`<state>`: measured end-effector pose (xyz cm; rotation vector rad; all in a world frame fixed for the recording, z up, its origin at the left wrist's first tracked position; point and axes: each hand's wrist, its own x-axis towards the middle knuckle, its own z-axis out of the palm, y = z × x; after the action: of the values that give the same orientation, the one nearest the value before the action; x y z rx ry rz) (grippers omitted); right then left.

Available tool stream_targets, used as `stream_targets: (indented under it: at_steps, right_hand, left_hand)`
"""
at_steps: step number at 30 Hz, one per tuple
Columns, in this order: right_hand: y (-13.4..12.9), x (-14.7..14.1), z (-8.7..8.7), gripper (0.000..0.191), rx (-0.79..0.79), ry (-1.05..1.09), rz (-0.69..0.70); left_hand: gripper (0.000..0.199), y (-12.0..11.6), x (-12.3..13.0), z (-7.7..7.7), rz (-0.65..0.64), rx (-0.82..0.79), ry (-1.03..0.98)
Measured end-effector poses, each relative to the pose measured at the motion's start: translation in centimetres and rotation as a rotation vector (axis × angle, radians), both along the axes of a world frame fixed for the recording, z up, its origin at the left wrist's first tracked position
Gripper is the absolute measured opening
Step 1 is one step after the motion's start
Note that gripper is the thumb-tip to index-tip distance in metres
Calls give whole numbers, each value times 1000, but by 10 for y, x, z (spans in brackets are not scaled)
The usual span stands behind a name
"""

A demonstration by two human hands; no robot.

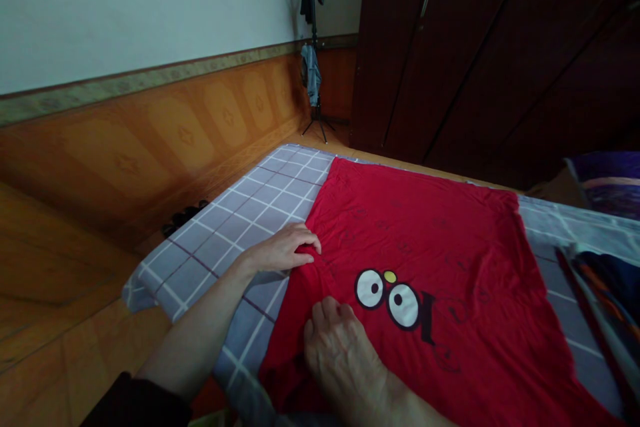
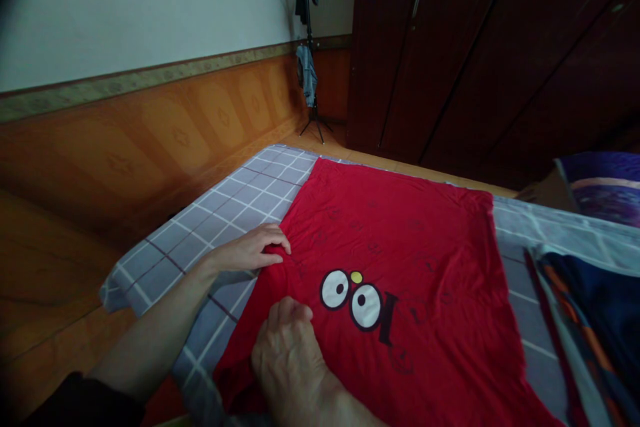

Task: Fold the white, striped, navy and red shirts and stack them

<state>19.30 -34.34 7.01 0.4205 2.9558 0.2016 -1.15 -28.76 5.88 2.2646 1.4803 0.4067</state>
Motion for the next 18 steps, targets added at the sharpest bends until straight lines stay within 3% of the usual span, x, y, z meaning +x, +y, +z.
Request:
stream_targets:
  at_steps: [4,10,18]
  right_hand:
    - [1,-1,3,13,-40,-23,0]
    - [2,-3,2,13,-95,12,-26]
    - [-1,-5,3,14,-90,-49,-45]
  left_hand:
    - [11,1,-2,-1,-67,-16,0]
    - [7,1,-2,-6,91,26,-15]
    - [10,2,-2,-6,148,49,-36]
